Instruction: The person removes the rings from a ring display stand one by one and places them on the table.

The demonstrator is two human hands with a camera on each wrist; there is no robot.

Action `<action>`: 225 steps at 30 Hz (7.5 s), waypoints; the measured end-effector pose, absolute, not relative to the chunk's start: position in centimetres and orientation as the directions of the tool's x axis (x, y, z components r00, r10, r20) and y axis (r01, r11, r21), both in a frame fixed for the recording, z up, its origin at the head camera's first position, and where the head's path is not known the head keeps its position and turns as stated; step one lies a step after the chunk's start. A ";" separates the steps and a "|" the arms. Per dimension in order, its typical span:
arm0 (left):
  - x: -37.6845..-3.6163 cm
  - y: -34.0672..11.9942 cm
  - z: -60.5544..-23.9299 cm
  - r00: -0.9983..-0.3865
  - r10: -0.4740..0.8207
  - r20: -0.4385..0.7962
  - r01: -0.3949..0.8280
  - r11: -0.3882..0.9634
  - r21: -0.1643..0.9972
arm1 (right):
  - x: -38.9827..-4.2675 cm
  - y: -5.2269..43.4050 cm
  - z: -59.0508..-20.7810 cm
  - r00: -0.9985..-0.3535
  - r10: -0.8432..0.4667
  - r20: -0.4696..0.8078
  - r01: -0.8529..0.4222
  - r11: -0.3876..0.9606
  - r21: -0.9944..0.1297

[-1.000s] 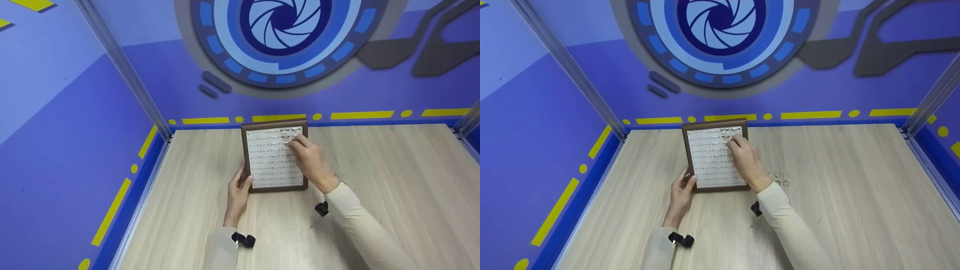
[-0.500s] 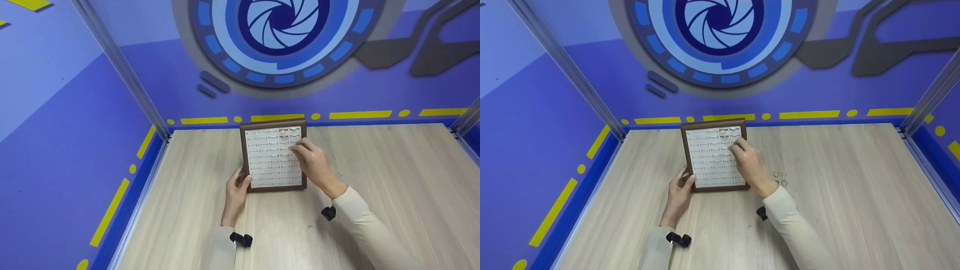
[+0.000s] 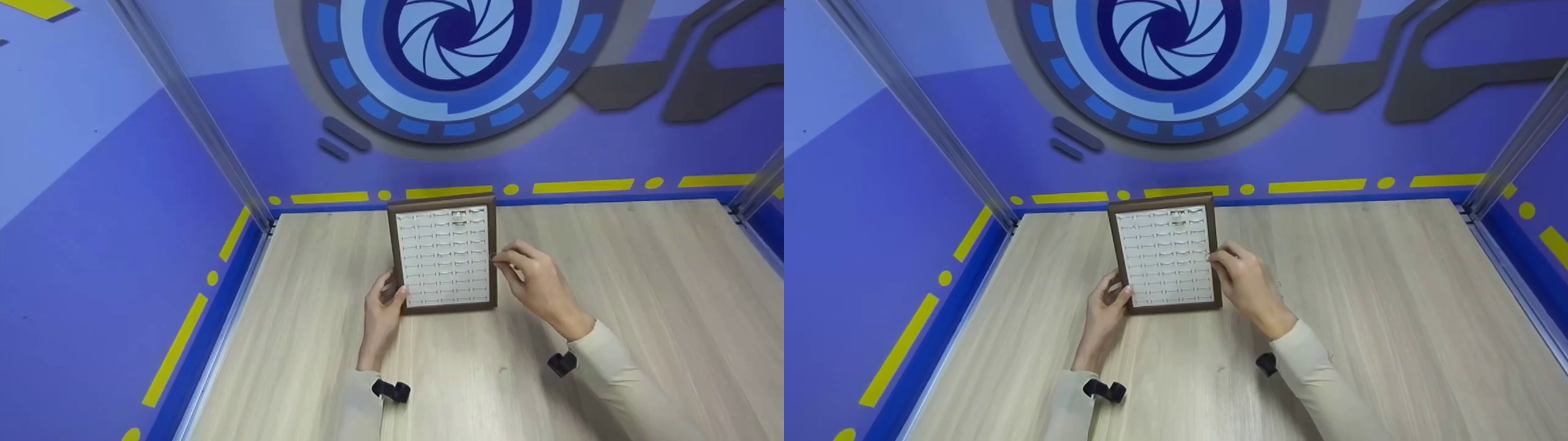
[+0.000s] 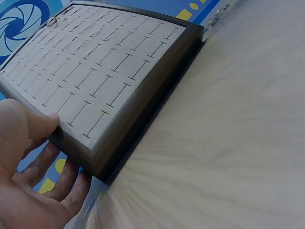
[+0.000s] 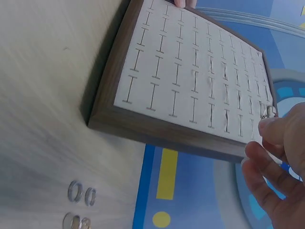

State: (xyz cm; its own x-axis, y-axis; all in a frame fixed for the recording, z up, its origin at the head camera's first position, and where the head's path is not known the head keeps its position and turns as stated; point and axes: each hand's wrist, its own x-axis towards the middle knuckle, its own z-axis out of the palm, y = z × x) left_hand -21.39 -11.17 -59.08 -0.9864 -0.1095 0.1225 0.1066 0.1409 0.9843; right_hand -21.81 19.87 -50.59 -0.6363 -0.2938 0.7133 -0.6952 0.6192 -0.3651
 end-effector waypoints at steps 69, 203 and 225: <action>-21.6 -11.2 -58.9 -0.991 -0.030 0.131 0.125 0.156 0.980 | -18.0 25.3 -58.8 -0.907 -0.297 0.297 -0.403 0.818 -0.410; -21.3 -11.3 -58.9 -0.985 -0.013 0.170 0.166 0.161 0.973 | -27.5 14.1 -48.3 -0.538 -0.235 0.809 -0.755 0.562 -0.338; -21.3 -11.4 -58.8 -0.990 -0.014 0.142 0.137 0.175 0.975 | -25.9 15.2 -48.4 -0.544 -0.289 0.788 -0.758 0.571 -0.314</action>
